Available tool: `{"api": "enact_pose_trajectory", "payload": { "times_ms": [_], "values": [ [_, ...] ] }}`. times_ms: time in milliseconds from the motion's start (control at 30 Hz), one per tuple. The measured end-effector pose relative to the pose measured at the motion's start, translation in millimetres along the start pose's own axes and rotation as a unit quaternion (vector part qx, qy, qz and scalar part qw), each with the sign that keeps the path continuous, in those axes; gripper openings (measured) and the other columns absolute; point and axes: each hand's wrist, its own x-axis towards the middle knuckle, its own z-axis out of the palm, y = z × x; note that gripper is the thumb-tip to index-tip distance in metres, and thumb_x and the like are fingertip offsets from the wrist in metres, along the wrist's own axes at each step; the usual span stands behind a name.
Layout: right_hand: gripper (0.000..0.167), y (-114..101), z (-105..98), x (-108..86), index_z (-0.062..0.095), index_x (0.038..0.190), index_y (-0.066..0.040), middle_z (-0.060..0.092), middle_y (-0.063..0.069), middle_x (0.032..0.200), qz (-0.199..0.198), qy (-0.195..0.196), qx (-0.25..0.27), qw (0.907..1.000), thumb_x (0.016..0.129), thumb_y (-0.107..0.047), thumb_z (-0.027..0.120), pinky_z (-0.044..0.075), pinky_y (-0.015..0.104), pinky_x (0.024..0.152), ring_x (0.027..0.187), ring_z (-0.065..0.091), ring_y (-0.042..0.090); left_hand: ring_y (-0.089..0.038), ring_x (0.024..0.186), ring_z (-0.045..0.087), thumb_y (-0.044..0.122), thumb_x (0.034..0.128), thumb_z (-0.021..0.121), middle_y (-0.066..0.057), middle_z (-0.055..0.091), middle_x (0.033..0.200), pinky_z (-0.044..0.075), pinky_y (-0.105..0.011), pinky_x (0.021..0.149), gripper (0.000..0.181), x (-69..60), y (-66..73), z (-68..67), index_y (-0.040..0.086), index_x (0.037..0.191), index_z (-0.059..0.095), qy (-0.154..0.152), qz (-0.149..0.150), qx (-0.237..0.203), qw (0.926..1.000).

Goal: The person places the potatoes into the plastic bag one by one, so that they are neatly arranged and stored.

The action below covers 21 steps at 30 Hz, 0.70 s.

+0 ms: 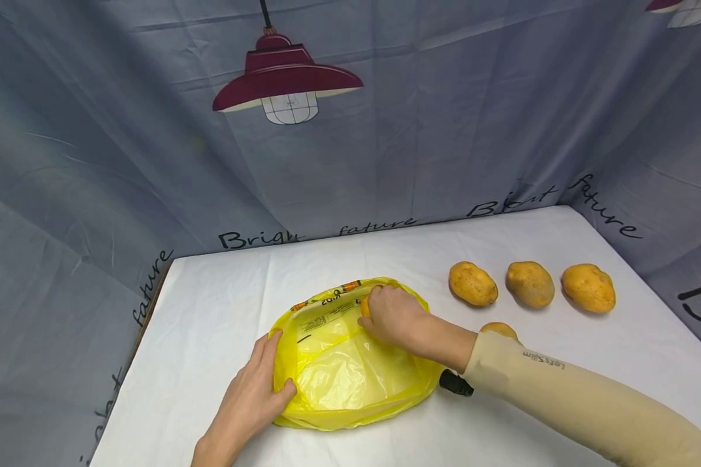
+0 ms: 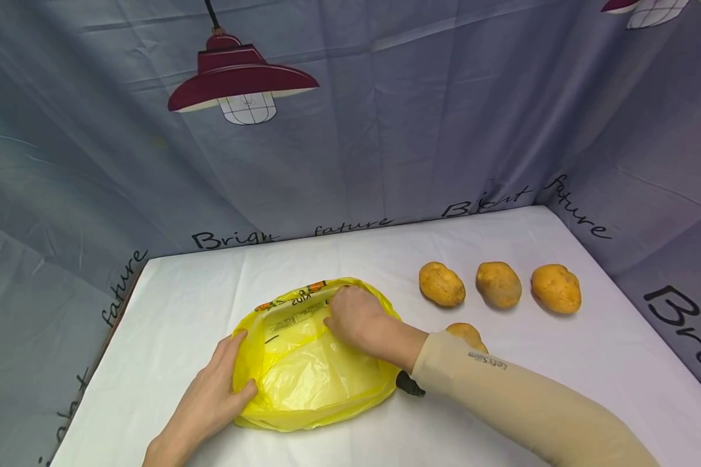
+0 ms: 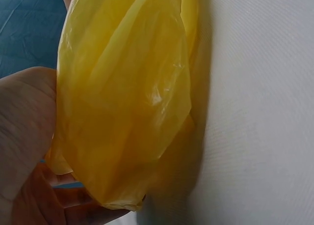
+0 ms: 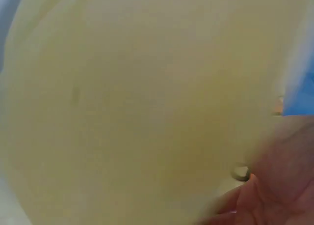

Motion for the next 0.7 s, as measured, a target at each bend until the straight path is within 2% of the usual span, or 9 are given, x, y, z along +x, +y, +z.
{"api": "enact_pose_trajectory", "payload": {
  "times_ms": [100, 300, 433, 567, 633, 700],
  "values": [
    [0.068, -2.8, -2.0, -6.1, 0.056, 0.123, 0.014, 0.059, 0.019, 0.095, -0.008, 0.008, -0.027, 0.9996, 0.097, -0.049, 0.064, 0.057, 0.033, 0.072, 0.079, 0.056, 0.022, -0.031, 0.098, 0.063, 0.017, 0.0791, 0.07, -0.011, 0.044, 0.147, 0.053, -0.048, 0.08, 0.082, -0.6, 0.0, 0.9, 0.005, 0.153, 0.036, 0.005, 0.003, -0.001, 1.0],
    [0.071, -11.4, -8.7, -25.0, 0.055, 0.131, 0.009, 0.061, 0.025, 0.111, -0.039, 0.058, -0.084, 0.9941, 0.095, -0.05, 0.066, 0.059, 0.037, 0.07, 0.089, 0.064, 0.03, -0.032, 0.1, 0.063, 0.019, 0.0793, 0.07, -0.012, 0.043, 0.148, 0.053, -0.05, 0.081, 0.083, -1.5, -0.3, 2.3, 0.005, 0.153, 0.036, 0.007, 0.002, -0.003, 1.0],
    [0.069, -18.4, -14.3, -38.2, 0.057, 0.13, 0.003, 0.06, 0.023, 0.116, -0.056, 0.117, -0.156, 0.9792, 0.094, -0.055, 0.063, 0.058, 0.036, 0.062, 0.1, 0.062, 0.035, -0.032, 0.101, 0.063, 0.019, 0.0794, 0.07, -0.011, 0.043, 0.148, 0.053, -0.049, 0.082, 0.084, -1.7, -0.3, 2.2, 0.006, 0.155, 0.035, 0.002, -0.004, -0.002, 1.0],
    [0.07, -21.4, -18.8, -46.0, 0.057, 0.133, -0.001, 0.058, 0.023, 0.121, -0.064, 0.177, -0.216, 0.9581, 0.094, -0.06, 0.059, 0.056, 0.037, 0.067, 0.108, 0.056, 0.035, -0.032, 0.099, 0.063, 0.019, 0.0791, 0.07, -0.012, 0.043, 0.148, 0.053, -0.049, 0.082, 0.084, -1.4, -0.2, 2.0, 0.006, 0.155, 0.035, 0.001, -0.002, -0.001, 1.0],
    [0.072, -21.2, -20.8, -48.4, 0.055, 0.136, -0.002, 0.056, 0.023, 0.125, -0.064, 0.192, -0.222, 0.9537, 0.094, -0.061, 0.058, 0.054, 0.041, 0.073, 0.112, 0.054, 0.036, -0.032, 0.1, 0.063, 0.019, 0.0794, 0.07, -0.012, 0.042, 0.149, 0.053, -0.05, 0.082, 0.084, -1.4, -0.4, 2.2, 0.006, 0.155, 0.035, 0.0, -0.002, 0.0, 1.0],
    [0.075, -20.0, -23.0, -50.3, 0.052, 0.14, -0.003, 0.053, 0.025, 0.132, -0.062, 0.195, -0.221, 0.9536, 0.095, -0.063, 0.055, 0.053, 0.045, 0.08, 0.12, 0.051, 0.039, -0.033, 0.101, 0.063, 0.019, 0.0796, 0.07, -0.011, 0.042, 0.149, 0.053, -0.05, 0.083, 0.084, -1.5, -0.7, 2.5, 0.006, 0.155, 0.035, -0.001, -0.002, -0.002, 1.0]
  ]
}}
